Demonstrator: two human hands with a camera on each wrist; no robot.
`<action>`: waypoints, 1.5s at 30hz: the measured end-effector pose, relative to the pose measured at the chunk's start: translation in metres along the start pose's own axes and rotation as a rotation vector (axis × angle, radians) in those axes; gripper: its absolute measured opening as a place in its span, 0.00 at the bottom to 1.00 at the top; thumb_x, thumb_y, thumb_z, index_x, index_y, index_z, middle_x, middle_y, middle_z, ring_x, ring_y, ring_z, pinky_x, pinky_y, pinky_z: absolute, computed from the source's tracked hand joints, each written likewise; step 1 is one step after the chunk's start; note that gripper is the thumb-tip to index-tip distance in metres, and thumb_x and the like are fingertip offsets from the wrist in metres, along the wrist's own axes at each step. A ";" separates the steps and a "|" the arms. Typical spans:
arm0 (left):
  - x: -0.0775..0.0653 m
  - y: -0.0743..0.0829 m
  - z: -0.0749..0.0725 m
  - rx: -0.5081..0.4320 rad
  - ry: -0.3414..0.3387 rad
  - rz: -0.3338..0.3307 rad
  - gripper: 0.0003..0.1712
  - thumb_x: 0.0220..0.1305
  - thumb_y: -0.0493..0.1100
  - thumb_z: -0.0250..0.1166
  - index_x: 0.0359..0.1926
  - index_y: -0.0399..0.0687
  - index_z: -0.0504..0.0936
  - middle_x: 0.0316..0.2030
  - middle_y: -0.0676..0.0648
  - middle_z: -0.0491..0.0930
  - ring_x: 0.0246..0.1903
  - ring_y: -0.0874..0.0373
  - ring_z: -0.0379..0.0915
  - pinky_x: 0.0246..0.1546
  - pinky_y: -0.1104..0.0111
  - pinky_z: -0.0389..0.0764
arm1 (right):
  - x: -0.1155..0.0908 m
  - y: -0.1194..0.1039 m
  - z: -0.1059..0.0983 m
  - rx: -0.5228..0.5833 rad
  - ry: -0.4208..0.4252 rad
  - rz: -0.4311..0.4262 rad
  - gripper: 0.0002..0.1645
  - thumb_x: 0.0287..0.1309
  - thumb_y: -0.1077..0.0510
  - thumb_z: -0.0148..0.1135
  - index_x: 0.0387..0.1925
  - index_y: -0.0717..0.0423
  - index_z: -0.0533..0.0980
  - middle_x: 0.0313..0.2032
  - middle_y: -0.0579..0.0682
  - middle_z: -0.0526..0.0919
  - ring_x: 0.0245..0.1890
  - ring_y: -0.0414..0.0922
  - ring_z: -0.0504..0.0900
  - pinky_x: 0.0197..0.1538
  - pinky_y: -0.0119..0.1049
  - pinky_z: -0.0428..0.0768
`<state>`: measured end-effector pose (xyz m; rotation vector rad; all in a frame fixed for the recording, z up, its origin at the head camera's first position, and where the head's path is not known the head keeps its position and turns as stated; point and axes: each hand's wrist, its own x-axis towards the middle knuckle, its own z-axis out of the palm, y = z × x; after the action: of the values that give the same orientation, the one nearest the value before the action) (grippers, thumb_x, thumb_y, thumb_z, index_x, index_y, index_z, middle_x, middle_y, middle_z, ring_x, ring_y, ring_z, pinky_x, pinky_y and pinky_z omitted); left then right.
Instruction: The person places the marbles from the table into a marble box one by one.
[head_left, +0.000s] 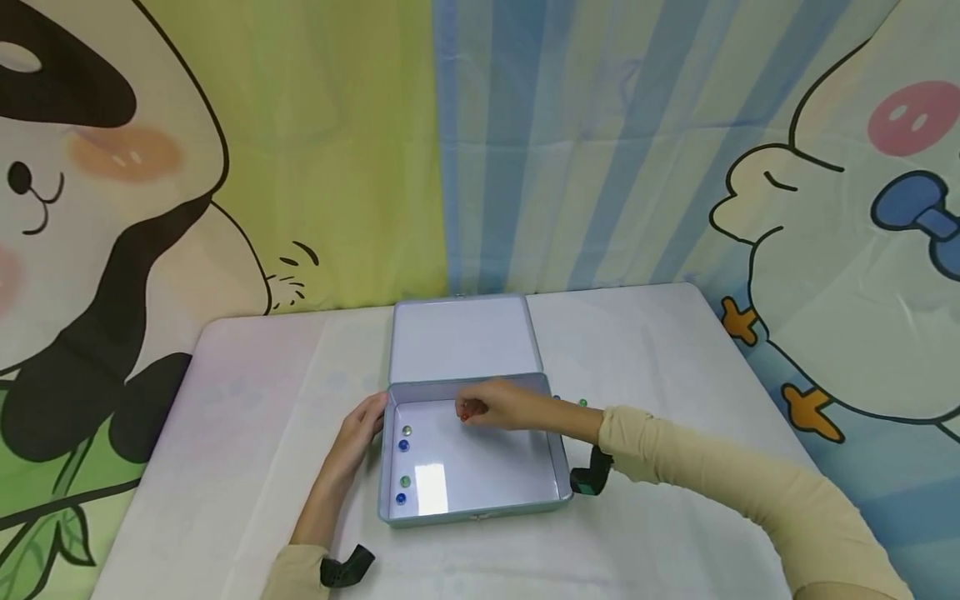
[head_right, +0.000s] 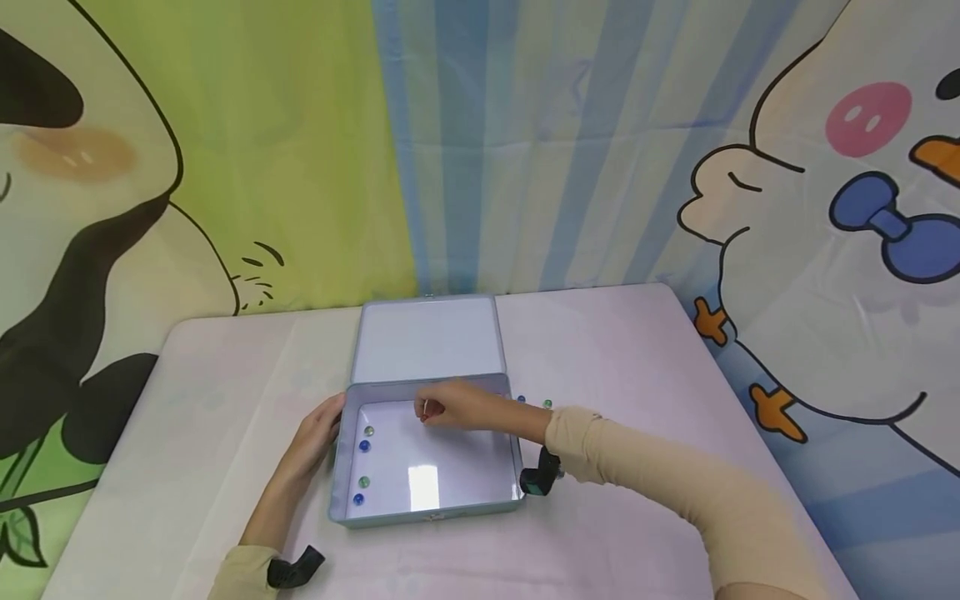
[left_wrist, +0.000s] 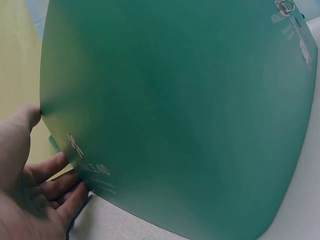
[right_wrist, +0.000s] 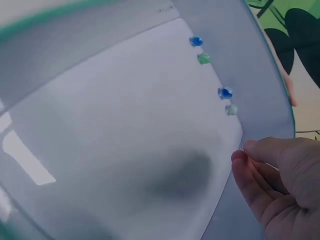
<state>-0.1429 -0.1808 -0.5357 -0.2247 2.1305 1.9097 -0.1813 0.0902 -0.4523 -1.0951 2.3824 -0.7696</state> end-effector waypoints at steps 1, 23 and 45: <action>0.000 0.000 0.000 0.002 -0.001 -0.001 0.38 0.70 0.65 0.50 0.68 0.43 0.67 0.69 0.39 0.65 0.68 0.42 0.64 0.74 0.52 0.57 | 0.007 -0.001 0.002 -0.015 -0.016 0.003 0.03 0.60 0.63 0.64 0.37 0.56 0.78 0.35 0.47 0.85 0.36 0.35 0.79 0.40 0.21 0.78; 0.000 0.000 0.000 0.010 -0.005 0.012 0.37 0.69 0.66 0.51 0.66 0.44 0.69 0.68 0.41 0.67 0.69 0.45 0.63 0.73 0.52 0.60 | 0.058 0.004 0.042 -0.137 -0.048 0.000 0.05 0.58 0.58 0.67 0.34 0.53 0.78 0.28 0.45 0.81 0.28 0.33 0.70 0.32 0.19 0.69; 0.002 -0.005 0.001 0.016 0.010 0.013 0.38 0.69 0.66 0.50 0.65 0.43 0.70 0.68 0.41 0.67 0.68 0.44 0.64 0.72 0.53 0.63 | -0.116 -0.030 -0.001 0.191 0.386 -0.060 0.17 0.58 0.59 0.67 0.50 0.53 0.78 0.35 0.43 0.83 0.34 0.32 0.79 0.37 0.26 0.82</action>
<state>-0.1430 -0.1806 -0.5405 -0.2180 2.1582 1.9015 -0.0941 0.1653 -0.4180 -1.0165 2.5209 -1.3027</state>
